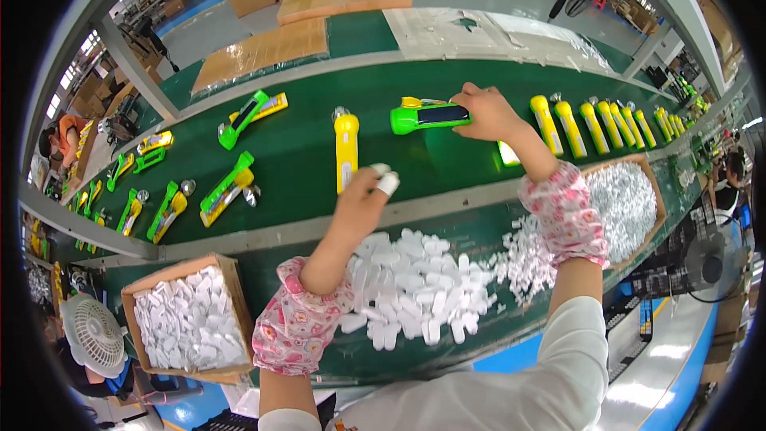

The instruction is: Assembling flashlights by inserting plastic components or protective padding.

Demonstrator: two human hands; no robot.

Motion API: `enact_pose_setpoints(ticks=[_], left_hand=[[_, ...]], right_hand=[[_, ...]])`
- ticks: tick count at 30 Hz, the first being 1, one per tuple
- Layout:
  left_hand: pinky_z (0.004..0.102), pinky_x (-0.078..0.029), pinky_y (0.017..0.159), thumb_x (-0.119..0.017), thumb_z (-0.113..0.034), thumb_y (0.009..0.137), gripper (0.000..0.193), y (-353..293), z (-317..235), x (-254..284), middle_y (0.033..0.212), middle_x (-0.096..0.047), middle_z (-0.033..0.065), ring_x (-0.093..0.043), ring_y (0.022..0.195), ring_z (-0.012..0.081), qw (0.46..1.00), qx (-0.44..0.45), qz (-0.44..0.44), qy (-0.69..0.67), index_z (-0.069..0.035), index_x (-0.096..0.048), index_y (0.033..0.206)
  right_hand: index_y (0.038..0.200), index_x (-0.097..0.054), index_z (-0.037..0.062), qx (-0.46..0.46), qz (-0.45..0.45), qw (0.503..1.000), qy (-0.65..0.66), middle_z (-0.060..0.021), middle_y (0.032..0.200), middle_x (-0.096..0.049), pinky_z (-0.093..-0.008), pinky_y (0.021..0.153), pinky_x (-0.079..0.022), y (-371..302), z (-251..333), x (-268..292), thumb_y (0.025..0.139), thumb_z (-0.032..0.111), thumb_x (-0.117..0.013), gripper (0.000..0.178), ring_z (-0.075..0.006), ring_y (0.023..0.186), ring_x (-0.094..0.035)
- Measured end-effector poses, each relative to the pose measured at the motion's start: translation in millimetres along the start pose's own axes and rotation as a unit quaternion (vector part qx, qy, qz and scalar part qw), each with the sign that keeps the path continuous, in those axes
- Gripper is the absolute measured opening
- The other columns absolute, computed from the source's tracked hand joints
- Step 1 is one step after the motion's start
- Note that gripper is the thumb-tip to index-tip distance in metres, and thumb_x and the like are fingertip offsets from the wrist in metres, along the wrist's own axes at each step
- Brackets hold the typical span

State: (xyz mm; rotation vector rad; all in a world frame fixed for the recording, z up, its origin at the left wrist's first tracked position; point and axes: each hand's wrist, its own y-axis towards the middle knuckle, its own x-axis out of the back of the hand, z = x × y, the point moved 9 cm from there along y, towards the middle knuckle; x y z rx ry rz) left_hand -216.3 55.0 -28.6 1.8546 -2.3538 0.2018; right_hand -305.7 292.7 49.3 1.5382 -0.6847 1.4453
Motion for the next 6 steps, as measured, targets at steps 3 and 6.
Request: enact_pose_setpoints(ticks=[3,6], left_hand=[[0.0422,-0.034,0.11,-0.049,-0.043,0.098,0.061,-53.9,2.6,-52.7,0.141,-0.042,0.0207,-0.041,0.132,0.0317,0.906,0.097,0.089,-0.403,0.003,-0.037,0.135],[0.0422,-0.014,0.117,-0.045,-0.052,0.096,0.074,-81.5,7.0,-68.6,0.155,-0.026,0.0084,-0.024,0.142,0.0331,0.841,0.041,0.114,-0.527,-0.011,-0.014,0.15]], right_hand=[[0.104,-0.064,0.0078,0.007,-0.043,0.989,0.14,-0.013,0.093,-0.055,-0.0424,0.071,-0.05,-56.0,88.8,39.4,0.067,0.026,-0.079,0.044,-0.0337,0.088,-0.061],[0.116,-0.062,0.0067,-0.009,-0.101,0.969,0.223,-0.0144,0.097,-0.056,-0.0375,0.079,-0.05,-107.4,157.4,45.0,0.07,0.022,-0.081,0.052,-0.0321,0.091,-0.06]])
